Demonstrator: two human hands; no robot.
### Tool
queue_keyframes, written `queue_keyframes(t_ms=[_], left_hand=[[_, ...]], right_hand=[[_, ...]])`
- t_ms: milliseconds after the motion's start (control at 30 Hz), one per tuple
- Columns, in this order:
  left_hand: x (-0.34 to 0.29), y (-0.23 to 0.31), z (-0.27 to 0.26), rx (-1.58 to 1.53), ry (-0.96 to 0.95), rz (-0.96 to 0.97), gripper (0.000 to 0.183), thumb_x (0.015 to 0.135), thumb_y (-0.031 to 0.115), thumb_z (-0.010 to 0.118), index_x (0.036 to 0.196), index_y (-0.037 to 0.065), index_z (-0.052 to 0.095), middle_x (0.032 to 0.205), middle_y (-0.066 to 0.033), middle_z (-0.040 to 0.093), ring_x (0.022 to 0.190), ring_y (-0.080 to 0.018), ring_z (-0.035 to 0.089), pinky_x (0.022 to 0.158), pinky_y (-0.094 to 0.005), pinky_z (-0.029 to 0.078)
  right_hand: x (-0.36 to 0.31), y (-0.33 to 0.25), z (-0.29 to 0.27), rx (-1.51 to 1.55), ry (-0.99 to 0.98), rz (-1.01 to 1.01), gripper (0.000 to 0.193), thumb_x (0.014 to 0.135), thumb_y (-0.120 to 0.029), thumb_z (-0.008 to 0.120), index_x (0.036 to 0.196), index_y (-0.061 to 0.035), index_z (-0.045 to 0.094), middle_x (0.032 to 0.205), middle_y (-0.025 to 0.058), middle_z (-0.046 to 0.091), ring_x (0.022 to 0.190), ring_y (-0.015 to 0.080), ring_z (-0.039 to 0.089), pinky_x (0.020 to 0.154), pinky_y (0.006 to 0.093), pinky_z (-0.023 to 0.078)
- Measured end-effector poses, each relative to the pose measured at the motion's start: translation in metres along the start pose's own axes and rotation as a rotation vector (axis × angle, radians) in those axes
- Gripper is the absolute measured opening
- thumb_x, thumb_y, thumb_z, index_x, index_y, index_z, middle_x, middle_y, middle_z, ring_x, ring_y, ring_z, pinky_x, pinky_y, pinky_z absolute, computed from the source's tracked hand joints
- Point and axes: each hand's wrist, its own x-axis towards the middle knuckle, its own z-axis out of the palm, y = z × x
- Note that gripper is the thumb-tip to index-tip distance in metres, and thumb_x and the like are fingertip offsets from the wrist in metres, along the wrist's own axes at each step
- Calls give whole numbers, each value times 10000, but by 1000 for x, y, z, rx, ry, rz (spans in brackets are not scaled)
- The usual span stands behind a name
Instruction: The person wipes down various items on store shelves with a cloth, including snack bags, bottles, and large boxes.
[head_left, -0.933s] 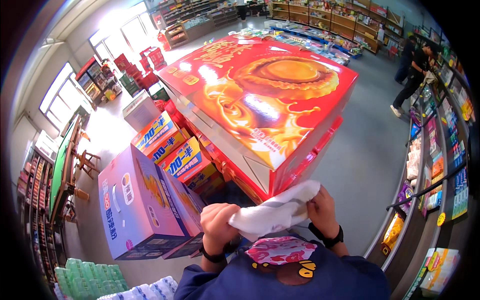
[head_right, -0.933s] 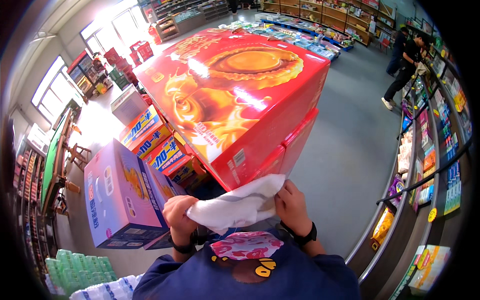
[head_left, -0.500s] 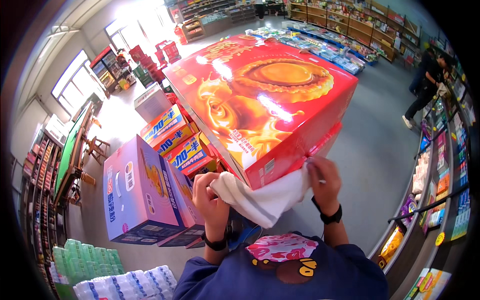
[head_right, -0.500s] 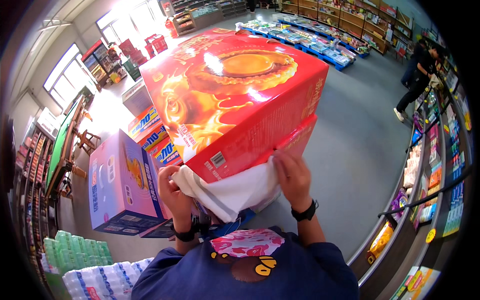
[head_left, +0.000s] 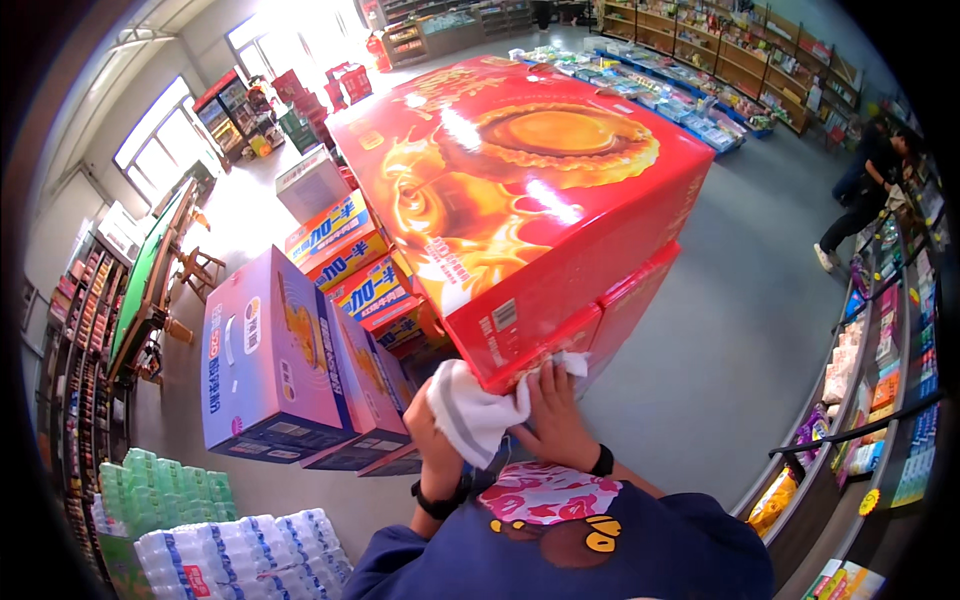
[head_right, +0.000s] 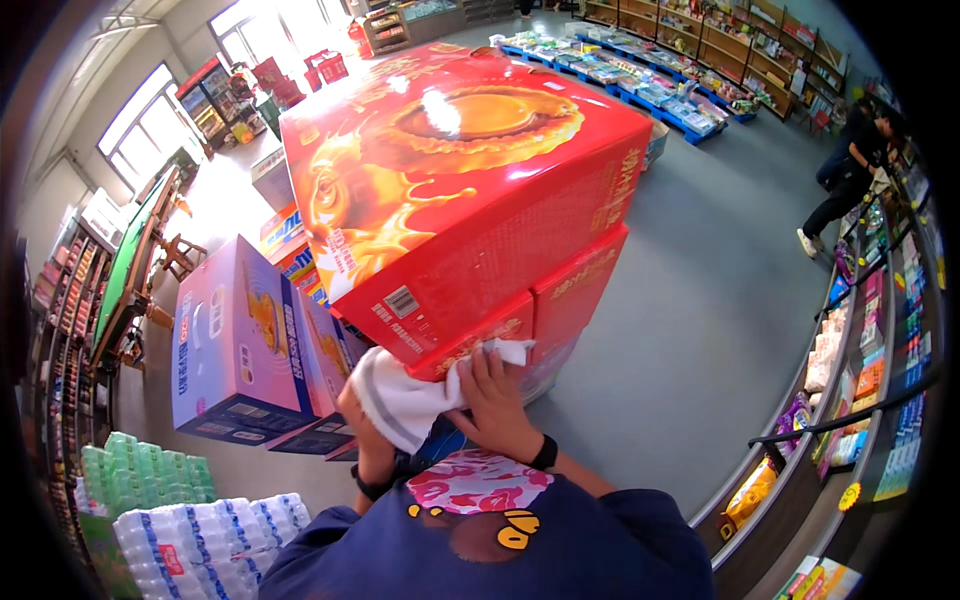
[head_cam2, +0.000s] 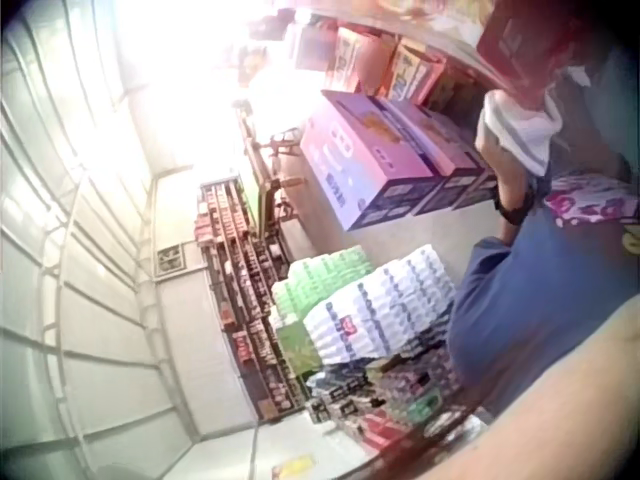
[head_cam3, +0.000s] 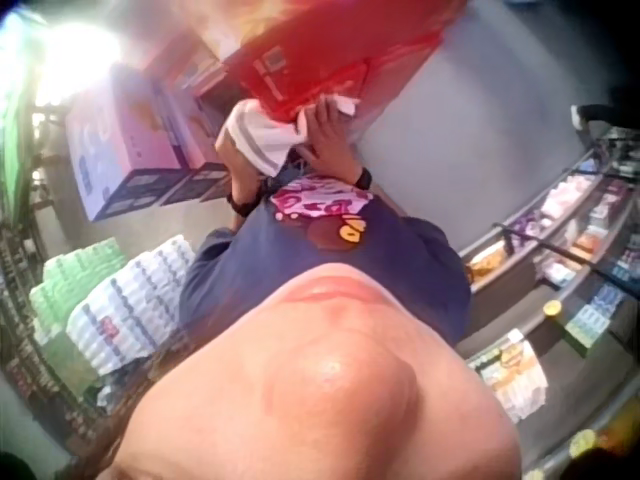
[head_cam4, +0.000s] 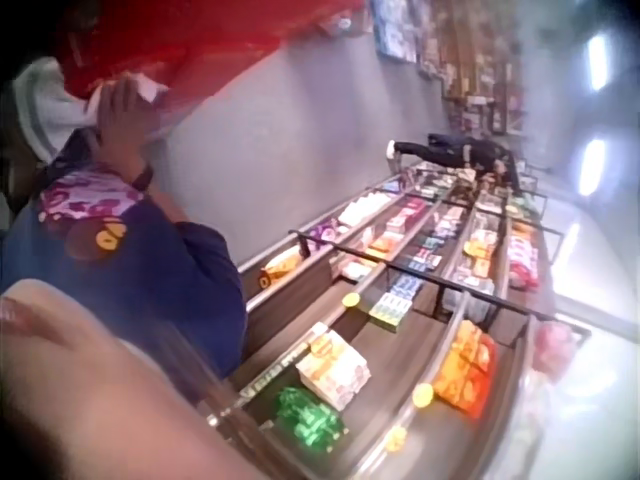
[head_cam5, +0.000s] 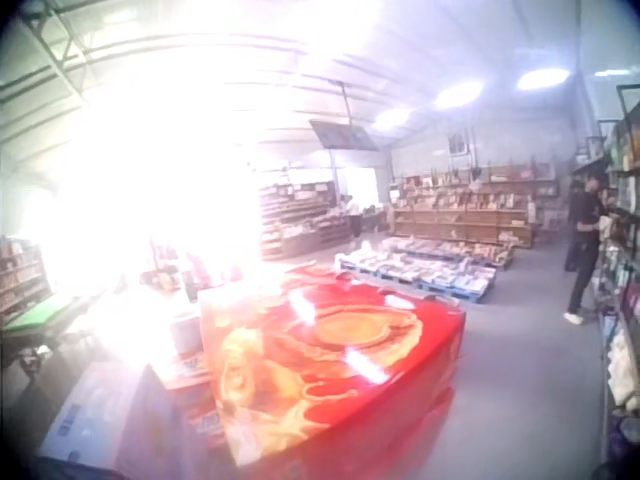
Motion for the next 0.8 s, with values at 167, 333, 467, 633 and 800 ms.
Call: queue_keyframes(t_ms=[167, 333, 467, 633, 800], left_hand=[[-10, 20, -6, -133, -121, 15, 368, 799, 116, 664, 1101, -84, 602, 997, -197, 666, 943, -278, 660, 830, -343, 504], [-7, 7, -5, 151, -244, 283, 381, 795, 132, 670, 1113, -68, 603, 1106, -199, 637, 1033, -365, 620, 888, -393, 496], [8, 15, 1, 206, -189, 278, 322, 735, 66, 699, 1018, -72, 631, 990, -177, 666, 896, -340, 663, 788, -356, 533], [20, 23, 3, 282, -196, 457, 289, 656, 42, 713, 908, -76, 633, 855, -185, 656, 767, -331, 664, 686, -351, 537], [3, 5, -7, 276, -212, 397, 297, 699, 91, 685, 929, -90, 635, 882, -205, 660, 840, -378, 663, 780, -401, 531]], right_hand=[[28, 9, -11, 67, 210, -269, 477, 811, -148, 641, 1282, -183, 568, 1495, 124, 326, 1386, 456, 199, 1092, 554, 226], [76, 3, -49, 39, 245, -495, 397, 809, -164, 658, 1202, -205, 628, 1407, 53, 466, 1354, 327, 322, 1062, 473, 313], [94, 2, -66, 72, 278, -611, 338, 804, -178, 653, 1141, -169, 657, 1271, 41, 579, 1217, 236, 489, 900, 413, 455], [78, 21, -50, -33, 433, -563, 232, 801, -141, 607, 1018, -122, 686, 1120, 44, 645, 1070, 224, 575, 715, 388, 494], [72, 29, -54, -234, 483, -511, 234, 816, -152, 609, 1041, -132, 669, 1127, 45, 624, 1080, 230, 558, 801, 379, 486]])
